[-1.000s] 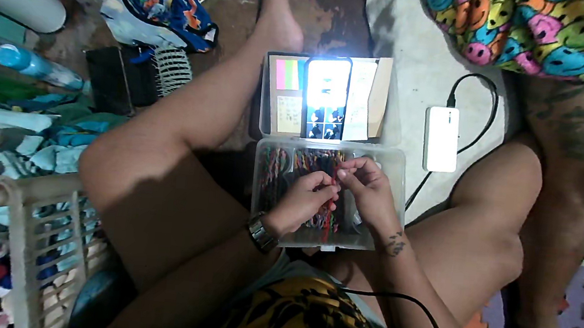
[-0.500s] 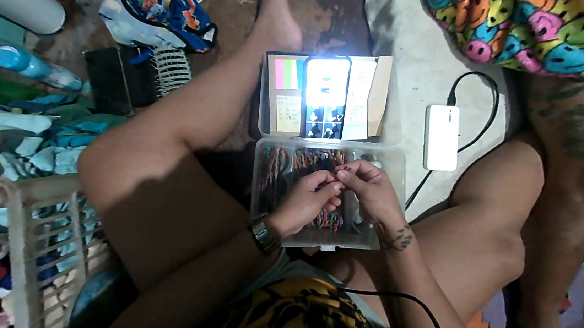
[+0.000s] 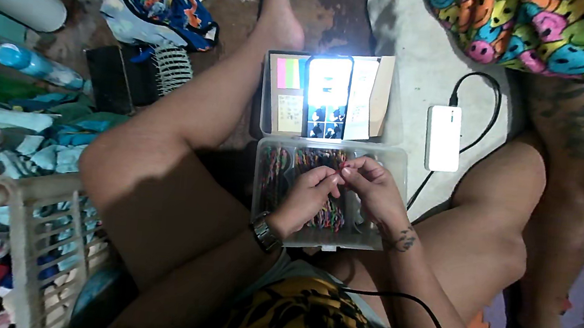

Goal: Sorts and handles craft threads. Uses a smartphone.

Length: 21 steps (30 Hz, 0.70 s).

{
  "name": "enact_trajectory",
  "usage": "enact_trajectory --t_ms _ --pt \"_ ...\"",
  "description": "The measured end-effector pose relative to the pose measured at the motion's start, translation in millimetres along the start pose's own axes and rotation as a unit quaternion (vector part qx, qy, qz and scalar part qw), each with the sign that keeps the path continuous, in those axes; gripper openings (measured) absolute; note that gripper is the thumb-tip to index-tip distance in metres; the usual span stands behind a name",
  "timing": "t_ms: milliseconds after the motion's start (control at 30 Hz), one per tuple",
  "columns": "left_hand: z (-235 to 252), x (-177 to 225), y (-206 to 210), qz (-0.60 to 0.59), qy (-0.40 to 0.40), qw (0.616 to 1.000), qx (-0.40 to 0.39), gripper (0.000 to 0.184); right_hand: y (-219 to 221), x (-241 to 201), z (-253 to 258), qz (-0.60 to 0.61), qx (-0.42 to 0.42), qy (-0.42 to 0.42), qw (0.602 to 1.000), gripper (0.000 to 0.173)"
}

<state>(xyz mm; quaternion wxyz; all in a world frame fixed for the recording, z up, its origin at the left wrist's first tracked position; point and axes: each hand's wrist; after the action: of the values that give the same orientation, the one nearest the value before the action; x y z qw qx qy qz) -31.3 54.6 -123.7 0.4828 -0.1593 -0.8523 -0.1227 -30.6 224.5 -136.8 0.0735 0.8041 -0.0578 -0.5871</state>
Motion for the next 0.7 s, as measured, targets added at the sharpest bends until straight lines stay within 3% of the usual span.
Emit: enact_trajectory --t_ms 200,300,467,600,700 --pt "-1.1 5.6 0.7 -0.017 -0.026 0.999 -0.011 0.015 -0.2 11.5 -1.6 -0.050 -0.016 -0.135 0.989 0.009" --pt "-1.5 8.3 -1.3 -0.011 -0.041 0.999 -0.030 0.014 -4.3 11.7 -0.7 -0.056 -0.046 -0.154 0.986 0.010" --pt "-1.9 9.1 -2.3 0.077 -0.015 0.997 -0.017 0.013 -5.2 5.6 -2.8 -0.058 -0.046 -0.132 0.988 0.010" --pt "-0.7 -0.5 0.1 0.250 0.098 0.962 0.045 0.020 8.2 2.7 -6.0 -0.089 0.040 -0.068 0.993 0.011" --pt "0.6 -4.3 0.5 0.278 0.116 0.952 0.057 0.021 14.8 4.2 -5.2 -0.030 0.085 0.001 0.996 0.011"
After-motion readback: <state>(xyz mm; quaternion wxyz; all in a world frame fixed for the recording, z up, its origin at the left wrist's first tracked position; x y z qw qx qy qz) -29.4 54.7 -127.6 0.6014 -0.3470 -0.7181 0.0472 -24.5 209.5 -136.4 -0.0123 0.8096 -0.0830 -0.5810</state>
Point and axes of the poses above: each hand's wrist, its own z-axis towards the middle knuckle, its own y-axis out of the palm, x = y × z, and after that the axes turned 8 degrees about z, right-handed
